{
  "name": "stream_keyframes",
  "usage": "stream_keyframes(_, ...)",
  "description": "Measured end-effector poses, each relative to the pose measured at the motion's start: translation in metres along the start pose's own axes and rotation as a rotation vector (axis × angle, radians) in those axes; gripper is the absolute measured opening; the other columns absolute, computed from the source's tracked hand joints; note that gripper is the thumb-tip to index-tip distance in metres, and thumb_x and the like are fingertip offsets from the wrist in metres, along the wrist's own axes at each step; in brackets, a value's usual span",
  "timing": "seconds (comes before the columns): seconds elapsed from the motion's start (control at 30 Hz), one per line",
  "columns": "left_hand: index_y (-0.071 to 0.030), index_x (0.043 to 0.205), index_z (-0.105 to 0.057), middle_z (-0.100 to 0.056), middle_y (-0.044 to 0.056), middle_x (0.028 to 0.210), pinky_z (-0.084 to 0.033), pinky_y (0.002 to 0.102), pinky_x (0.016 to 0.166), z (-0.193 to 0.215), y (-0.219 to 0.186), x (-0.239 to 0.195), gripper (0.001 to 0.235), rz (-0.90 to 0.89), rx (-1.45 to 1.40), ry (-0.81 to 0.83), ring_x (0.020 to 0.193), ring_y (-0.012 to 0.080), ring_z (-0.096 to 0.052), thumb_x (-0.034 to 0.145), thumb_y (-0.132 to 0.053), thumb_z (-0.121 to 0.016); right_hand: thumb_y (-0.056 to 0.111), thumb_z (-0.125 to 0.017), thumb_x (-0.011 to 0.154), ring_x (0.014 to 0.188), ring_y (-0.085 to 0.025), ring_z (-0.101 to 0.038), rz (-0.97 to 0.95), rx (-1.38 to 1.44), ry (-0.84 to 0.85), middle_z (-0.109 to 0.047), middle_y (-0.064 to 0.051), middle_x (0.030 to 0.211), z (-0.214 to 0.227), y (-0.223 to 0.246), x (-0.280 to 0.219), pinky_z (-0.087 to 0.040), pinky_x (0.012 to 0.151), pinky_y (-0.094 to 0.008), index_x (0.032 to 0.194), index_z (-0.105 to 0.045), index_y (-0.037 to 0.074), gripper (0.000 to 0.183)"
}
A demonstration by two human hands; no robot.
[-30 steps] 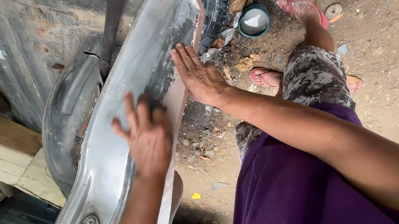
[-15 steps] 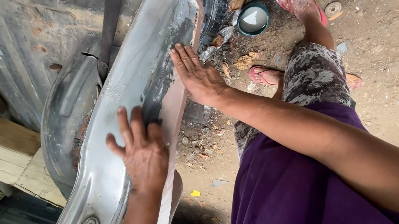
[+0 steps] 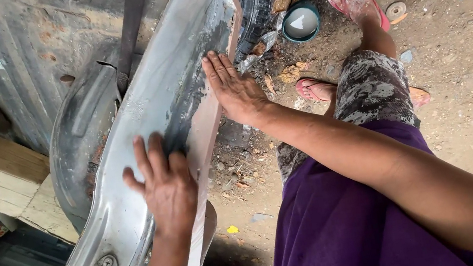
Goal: The person sands a silver car bumper with a sanding block, focusing on the lower edge and curved areas. They repeatedly dip the sanding block into a small container of water and continue sanding the surface.
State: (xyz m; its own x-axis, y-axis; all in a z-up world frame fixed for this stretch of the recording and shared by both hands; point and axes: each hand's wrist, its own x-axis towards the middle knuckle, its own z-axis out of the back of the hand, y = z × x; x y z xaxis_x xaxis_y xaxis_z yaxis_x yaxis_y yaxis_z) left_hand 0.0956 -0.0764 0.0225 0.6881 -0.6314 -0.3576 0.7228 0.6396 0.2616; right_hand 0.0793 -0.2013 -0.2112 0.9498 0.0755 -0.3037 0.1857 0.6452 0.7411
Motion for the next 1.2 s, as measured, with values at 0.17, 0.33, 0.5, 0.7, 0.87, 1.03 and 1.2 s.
stream_keyframes(0.17, -0.009, 0.082, -0.052, -0.052, 0.026, 0.146, -0.028, 0.061, 0.098, -0.003, 0.007, -0.019, 0.024, -0.006, 0.058, -0.182, 0.141, 0.0479, -0.044, 0.103, -0.018, -0.057, 0.004, -0.083, 0.076, 0.152, -0.041, -0.027, -0.018, 0.022, 0.031, -0.018, -0.028, 0.167, 0.009, 0.003, 0.002, -0.059, 0.09, -0.051, 0.162, -0.007, -0.003, 0.115)
stream_keyframes(0.33, -0.008, 0.083, -0.051, -0.054, 0.027, 0.141, -0.03, 0.057, 0.097, -0.01, 0.006, -0.016, 0.024, 0.008, 0.008, -0.275, 0.137, 0.0471, -0.048, 0.103, -0.018, -0.057, 0.012, -0.08, 0.077, 0.153, -0.04, -0.025, 0.017, 0.142, 0.144, -0.019, -0.026, 0.167, 0.056, 0.01, -0.012, -0.051, 0.101, -0.054, 0.162, -0.014, -0.001, 0.108)
stream_keyframes(0.5, -0.006, 0.081, -0.051, -0.059, 0.025, 0.13, -0.033, 0.054, 0.093, 0.001, 0.006, -0.01, 0.018, 0.035, -0.094, -0.386, 0.131, 0.0439, -0.053, 0.097, -0.011, -0.057, 0.005, -0.073, 0.089, 0.119, -0.038, -0.06, 0.331, 0.57, -0.161, -0.063, -0.019, 0.124, 0.071, 0.027, -0.029, -0.05, 0.099, -0.05, 0.138, -0.059, 0.003, 0.051)
stream_keyframes(0.7, -0.007, 0.083, -0.055, -0.061, 0.021, 0.126, -0.034, 0.052, 0.093, 0.008, 0.009, -0.015, 0.008, 0.06, -0.178, -0.423, 0.129, 0.0389, -0.055, 0.092, -0.007, -0.055, 0.032, -0.077, 0.094, 0.089, -0.025, -0.068, 0.576, 0.438, -0.453, -0.07, -0.003, 0.099, 0.055, 0.035, -0.003, -0.057, 0.077, -0.037, 0.114, -0.076, 0.019, 0.024)
stream_keyframes(0.87, -0.007, 0.086, -0.056, -0.06, 0.02, 0.122, -0.033, 0.053, 0.096, 0.002, 0.012, -0.021, 0.009, 0.071, -0.212, -0.453, 0.128, 0.0368, -0.053, 0.094, -0.009, -0.054, 0.022, -0.063, 0.102, 0.082, -0.028, -0.064, 0.737, 0.246, -0.418, -0.065, -0.004, 0.088, 0.08, 0.047, -0.001, -0.055, 0.071, -0.04, 0.099, -0.073, 0.017, 0.011)
stream_keyframes(1.03, -0.01, 0.087, -0.057, -0.061, 0.016, 0.119, -0.034, 0.052, 0.097, -0.009, 0.01, -0.023, 0.01, 0.124, -0.18, -0.468, 0.129, 0.0336, -0.053, 0.095, -0.012, -0.052, 0.018, -0.063, 0.1, 0.081, -0.033, -0.063, 0.753, 0.108, -0.382, -0.06, -0.007, 0.085, 0.067, 0.044, 0.005, -0.054, 0.071, -0.044, 0.096, -0.065, 0.014, 0.005)
stream_keyframes(1.2, -0.011, 0.086, -0.057, -0.06, 0.015, 0.115, -0.034, 0.051, 0.097, -0.024, 0.01, -0.021, 0.012, 0.163, -0.168, -0.508, 0.128, 0.0326, -0.053, 0.096, -0.013, -0.051, 0.014, -0.06, 0.099, 0.079, -0.036, -0.06, 0.751, 0.144, -0.373, -0.052, -0.01, 0.079, 0.065, 0.046, 0.003, -0.052, 0.07, -0.045, 0.092, -0.057, 0.012, 0.008)
